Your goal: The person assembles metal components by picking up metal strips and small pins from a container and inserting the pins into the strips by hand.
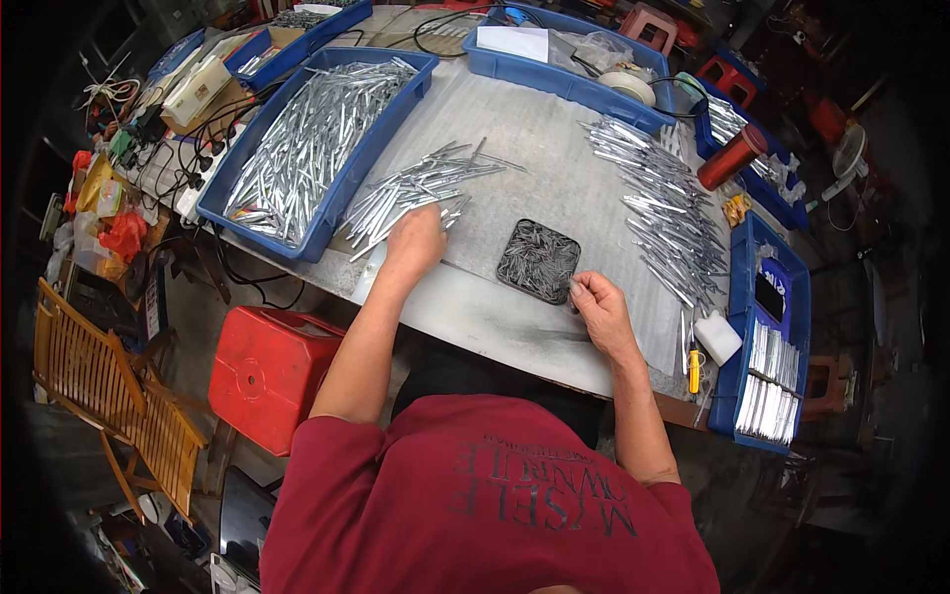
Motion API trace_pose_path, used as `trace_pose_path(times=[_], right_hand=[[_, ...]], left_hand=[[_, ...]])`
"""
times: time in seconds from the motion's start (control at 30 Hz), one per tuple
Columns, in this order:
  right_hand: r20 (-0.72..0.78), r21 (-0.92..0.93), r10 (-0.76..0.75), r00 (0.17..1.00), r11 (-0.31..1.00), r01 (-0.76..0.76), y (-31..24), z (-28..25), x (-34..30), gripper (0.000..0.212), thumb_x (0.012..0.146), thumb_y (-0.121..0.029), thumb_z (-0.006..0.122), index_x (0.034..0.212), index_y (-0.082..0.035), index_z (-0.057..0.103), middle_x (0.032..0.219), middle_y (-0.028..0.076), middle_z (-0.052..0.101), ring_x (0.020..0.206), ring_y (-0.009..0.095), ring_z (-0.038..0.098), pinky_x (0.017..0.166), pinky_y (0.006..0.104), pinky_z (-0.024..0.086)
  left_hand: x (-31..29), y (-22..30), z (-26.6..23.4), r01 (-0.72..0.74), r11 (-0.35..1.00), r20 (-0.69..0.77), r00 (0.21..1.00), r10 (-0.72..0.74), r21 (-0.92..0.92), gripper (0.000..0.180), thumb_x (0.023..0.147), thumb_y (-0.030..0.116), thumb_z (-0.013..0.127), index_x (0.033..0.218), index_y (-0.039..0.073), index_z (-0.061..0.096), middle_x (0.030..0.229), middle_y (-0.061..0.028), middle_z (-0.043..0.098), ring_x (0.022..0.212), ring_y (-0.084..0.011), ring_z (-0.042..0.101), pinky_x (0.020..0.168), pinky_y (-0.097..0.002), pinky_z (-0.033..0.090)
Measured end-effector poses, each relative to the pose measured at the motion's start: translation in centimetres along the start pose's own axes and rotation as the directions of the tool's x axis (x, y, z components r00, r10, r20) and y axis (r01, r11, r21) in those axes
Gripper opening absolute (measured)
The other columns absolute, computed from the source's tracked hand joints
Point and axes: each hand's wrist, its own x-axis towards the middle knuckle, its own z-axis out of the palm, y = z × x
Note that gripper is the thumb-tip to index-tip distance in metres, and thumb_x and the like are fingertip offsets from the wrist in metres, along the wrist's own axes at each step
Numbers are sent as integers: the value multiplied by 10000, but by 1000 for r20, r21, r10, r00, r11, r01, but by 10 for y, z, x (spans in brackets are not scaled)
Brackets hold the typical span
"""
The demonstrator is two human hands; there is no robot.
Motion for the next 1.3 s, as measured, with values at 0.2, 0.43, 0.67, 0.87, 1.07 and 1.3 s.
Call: trace_pose_path(times=[0.2,0.43,0.67,0.87,1.07,1.3], right_hand=[[-19,25,-20,1000,999,21,7,3,4,155,851,-137,514,893,11,541,669,-42,460,609,33,391,527,184,328],[-34,226,0,999,974,8,-6,24,11,212,845,-138,530,977,27,526,762,-14,520,671,44,451,586,187,380],[-74,162,16,997,987,-4,-1,24,0,159,842,-131,540,917,8,546,715,-15,526,626,44,460,555,185,385],[-36,109,-29,999,993,33,1,24,-10,137,847,-123,529,901,0,553,707,-10,539,654,49,487,576,189,397],[-149,-324,-83,985,946,31,-2,-8,11,141,791,-101,550,842,28,574,738,89,578,661,139,538,608,259,423],[70,-702,-307,949,661,266,3,-12,39,109,741,-67,565,825,0,584,772,149,550,726,279,525,654,353,415]], left_hand=[[-30,19,-9,-213,927,-31,976,214,-309,198,758,132,599,763,-23,476,634,-206,517,592,-357,499,545,-392,372],[-68,48,-1,-322,791,-15,930,368,-521,119,765,74,592,800,-4,509,602,-158,501,533,-255,470,527,-327,392],[-73,61,2,-229,725,144,900,413,-650,128,764,115,581,788,-6,546,682,-177,550,606,-311,538,561,-366,407],[-72,67,11,-224,732,185,883,432,-643,125,774,104,601,833,-6,592,638,-97,563,584,-113,487,557,-279,412],[-71,60,4,-174,749,179,914,365,-639,120,779,110,595,796,-7,578,555,-34,460,557,-77,395,514,-263,373],[-68,53,3,-133,775,204,925,322,-618,117,782,106,592,803,-7,576,555,-23,457,562,-67,392,511,-257,369]])
